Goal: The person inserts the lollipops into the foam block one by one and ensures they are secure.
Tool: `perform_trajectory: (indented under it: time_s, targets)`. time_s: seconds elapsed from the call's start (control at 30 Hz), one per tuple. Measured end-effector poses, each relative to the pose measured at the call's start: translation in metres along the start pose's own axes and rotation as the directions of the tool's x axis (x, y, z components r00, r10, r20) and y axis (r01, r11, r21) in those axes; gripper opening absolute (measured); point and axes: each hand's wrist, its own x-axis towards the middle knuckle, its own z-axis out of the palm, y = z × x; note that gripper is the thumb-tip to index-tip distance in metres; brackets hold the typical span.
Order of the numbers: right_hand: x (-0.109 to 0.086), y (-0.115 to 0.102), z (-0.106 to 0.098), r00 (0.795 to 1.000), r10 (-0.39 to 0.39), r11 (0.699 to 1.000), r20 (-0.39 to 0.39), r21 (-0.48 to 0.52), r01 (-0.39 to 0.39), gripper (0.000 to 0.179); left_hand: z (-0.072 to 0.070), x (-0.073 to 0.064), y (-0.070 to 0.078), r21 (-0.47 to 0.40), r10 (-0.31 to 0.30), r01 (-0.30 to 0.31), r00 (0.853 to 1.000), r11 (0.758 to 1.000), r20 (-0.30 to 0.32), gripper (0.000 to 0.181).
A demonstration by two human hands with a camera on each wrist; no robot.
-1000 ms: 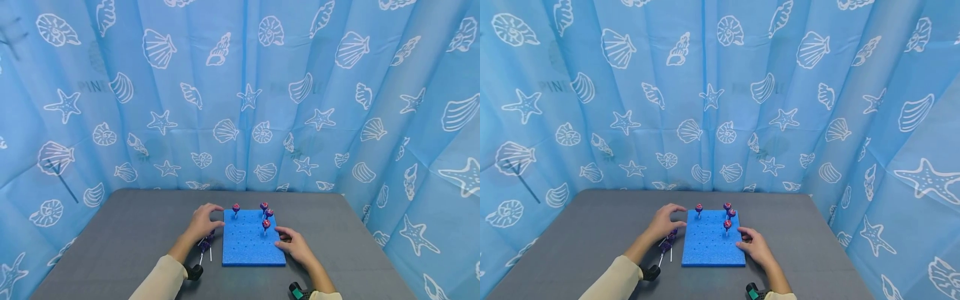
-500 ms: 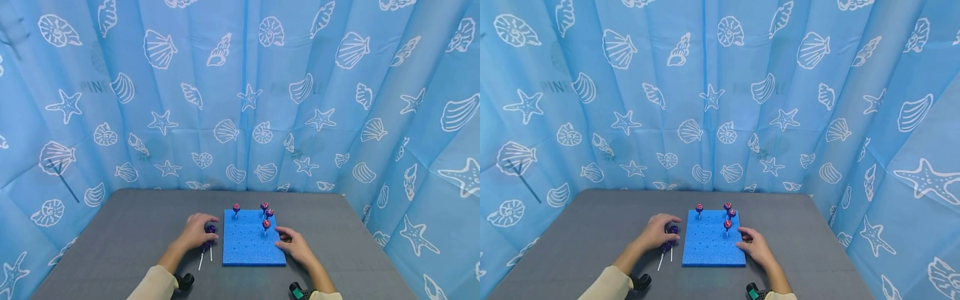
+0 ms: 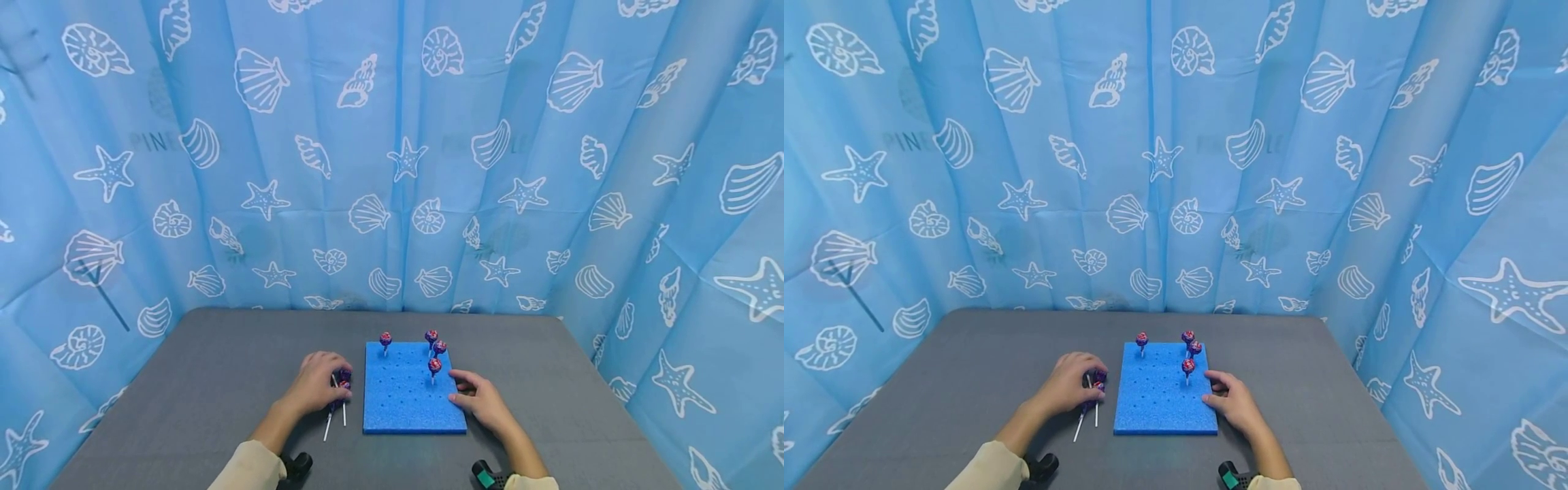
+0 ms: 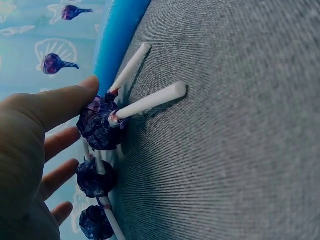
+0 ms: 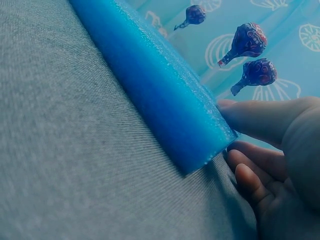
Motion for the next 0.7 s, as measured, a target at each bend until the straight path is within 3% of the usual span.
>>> perform_trajectory:
  time_s: [0.3,0.7]
  targets:
    - [-0.0002,-0.0008,-0.0003,1.0,0.001,1.0,-0.004,-0.003,-0.001,0.043,-0.0003,0.0034,0.0033,0.095,-0.067,0.063,0.997,0.994,0.039,0.025]
    - [0.0006,0.0005,0.0,1.0,-0.017,1.0,0.001,-0.011,0.017,0.043,-0.0074,0.0043,0.0077,0.104,-0.116,0.108,0.991,0.989,0.073,0.02]
